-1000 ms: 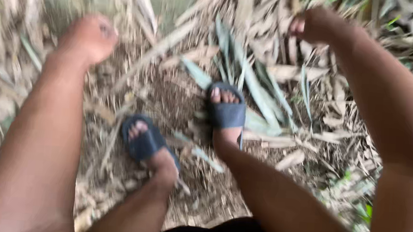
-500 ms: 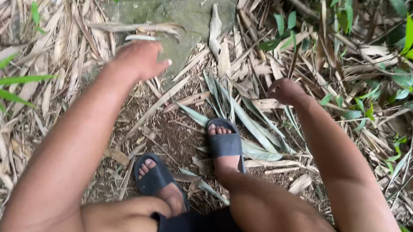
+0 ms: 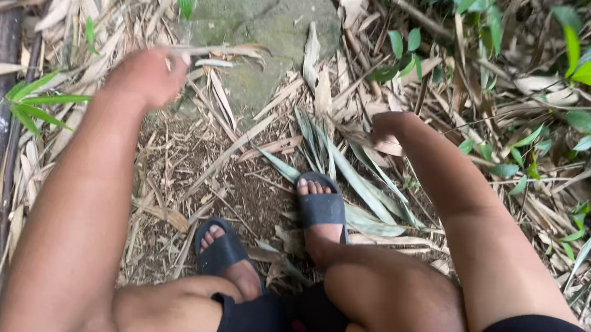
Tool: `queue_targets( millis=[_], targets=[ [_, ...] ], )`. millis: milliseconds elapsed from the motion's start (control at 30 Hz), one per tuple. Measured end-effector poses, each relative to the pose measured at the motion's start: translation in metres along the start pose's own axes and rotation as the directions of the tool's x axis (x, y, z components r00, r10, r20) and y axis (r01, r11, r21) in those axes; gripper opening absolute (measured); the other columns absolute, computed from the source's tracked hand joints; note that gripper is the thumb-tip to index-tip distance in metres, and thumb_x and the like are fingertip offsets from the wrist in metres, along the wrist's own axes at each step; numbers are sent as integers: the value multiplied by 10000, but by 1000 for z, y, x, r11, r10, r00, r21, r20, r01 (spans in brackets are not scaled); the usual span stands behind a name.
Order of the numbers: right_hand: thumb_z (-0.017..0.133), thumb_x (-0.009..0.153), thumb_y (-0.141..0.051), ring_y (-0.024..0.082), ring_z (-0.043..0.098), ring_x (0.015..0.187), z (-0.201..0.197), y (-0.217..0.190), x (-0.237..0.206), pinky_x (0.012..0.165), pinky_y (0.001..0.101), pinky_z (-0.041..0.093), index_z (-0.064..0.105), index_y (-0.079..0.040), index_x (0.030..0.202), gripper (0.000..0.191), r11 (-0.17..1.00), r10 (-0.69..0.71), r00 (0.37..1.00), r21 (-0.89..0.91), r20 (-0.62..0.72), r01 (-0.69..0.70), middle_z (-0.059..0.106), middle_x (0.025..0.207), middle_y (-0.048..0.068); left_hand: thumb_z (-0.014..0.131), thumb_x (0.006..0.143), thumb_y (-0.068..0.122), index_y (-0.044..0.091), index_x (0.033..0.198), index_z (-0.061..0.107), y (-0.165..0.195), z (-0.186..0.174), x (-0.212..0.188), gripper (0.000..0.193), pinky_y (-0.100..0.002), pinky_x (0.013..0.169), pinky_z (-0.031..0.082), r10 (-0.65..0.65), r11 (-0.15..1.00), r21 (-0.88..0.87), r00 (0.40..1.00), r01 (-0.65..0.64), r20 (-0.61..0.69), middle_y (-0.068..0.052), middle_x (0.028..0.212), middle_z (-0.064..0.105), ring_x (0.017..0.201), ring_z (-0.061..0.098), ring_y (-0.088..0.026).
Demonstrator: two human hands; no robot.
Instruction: The person gathers dry fallen palm leaves from the ground, pulling individual leaves and adding them to a bundle held in one hand. They then carry the bundle to a woven sack, place the leaves inside, and continue picking up more dry leaves from the ground.
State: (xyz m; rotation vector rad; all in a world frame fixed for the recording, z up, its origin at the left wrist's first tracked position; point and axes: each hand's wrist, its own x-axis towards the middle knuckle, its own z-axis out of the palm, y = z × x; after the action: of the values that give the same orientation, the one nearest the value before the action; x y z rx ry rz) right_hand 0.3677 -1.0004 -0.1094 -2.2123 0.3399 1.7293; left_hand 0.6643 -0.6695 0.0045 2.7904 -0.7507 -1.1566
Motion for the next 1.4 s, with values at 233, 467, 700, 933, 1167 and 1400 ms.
queue_targets(
  millis=[233, 467, 700, 933, 1167, 1400],
  targets=[
    [636, 1006, -484, 222, 717, 992, -87, -45, -21, 1000, 449, 571, 786, -110, 1003, 403, 936, -58, 913, 296, -404, 190, 764, 1056, 135, 598, 1022, 431, 148, 1279, 684, 7, 41, -27, 391, -511, 1057, 496, 102, 994, -48, 984, -96, 145, -152, 1241, 712, 1144, 674, -324],
    [624, 1039, -284, 117, 667, 853, -119, -118, -29, 771, 284, 536, 750, -116, 1102, 219, 320, -322, 697, 619, -641, 717, 746, 955, 13, 660, 945, 527, 49, 1350, 530, 44, 58, -21, 640, -484, 950, 486, 179, 901, -396, 983, -175, -27, -139, 1264, 627, 1126, 623, -285],
    [656, 1070, -262, 159, 707, 975, -124, -149, -17, 803, 284, 535, 693, -85, 1075, 180, -99, -507, 599, 733, -619, 673, 716, 1057, 60, 572, 996, 229, 37, 1308, 631, 47, 62, 16, 371, -346, 893, 607, 211, 653, -745, 977, -138, 4, -112, 1149, 767, 1003, 762, -178],
    [679, 1021, -334, 245, 692, 1068, -96, -74, 23, 998, 407, 524, 706, -55, 1013, 280, 892, -83, 757, 290, -649, 346, 732, 1165, 155, 418, 1052, 90, 31, 1398, 517, 24, 58, 13, 365, -303, 708, 609, -4, 688, -716, 987, 117, 158, -105, 1120, 724, 785, 693, -147],
    [560, 1026, -124, 273, 702, 1071, -47, -15, 50, 899, 398, 599, 620, -148, 1364, 344, 980, 153, 918, 176, -365, -93, 668, 1322, 163, 431, 1069, 128, 24, 1396, 520, -22, 67, 4, 354, -309, 686, 582, -105, 755, -628, 980, 189, 169, -101, 1083, 723, 746, 667, -145],
    [453, 976, -12, 344, 622, 1148, -24, -11, 73, 922, 478, 531, 470, -126, 1455, 493, 968, 27, 901, -215, -433, -132, 476, 1476, 142, 513, 1076, 225, 12, 1305, 581, -47, 85, -6, 320, -365, 712, 564, -179, 783, -565, 964, 261, 197, -88, 1033, 742, 736, 676, -176]
  ],
)
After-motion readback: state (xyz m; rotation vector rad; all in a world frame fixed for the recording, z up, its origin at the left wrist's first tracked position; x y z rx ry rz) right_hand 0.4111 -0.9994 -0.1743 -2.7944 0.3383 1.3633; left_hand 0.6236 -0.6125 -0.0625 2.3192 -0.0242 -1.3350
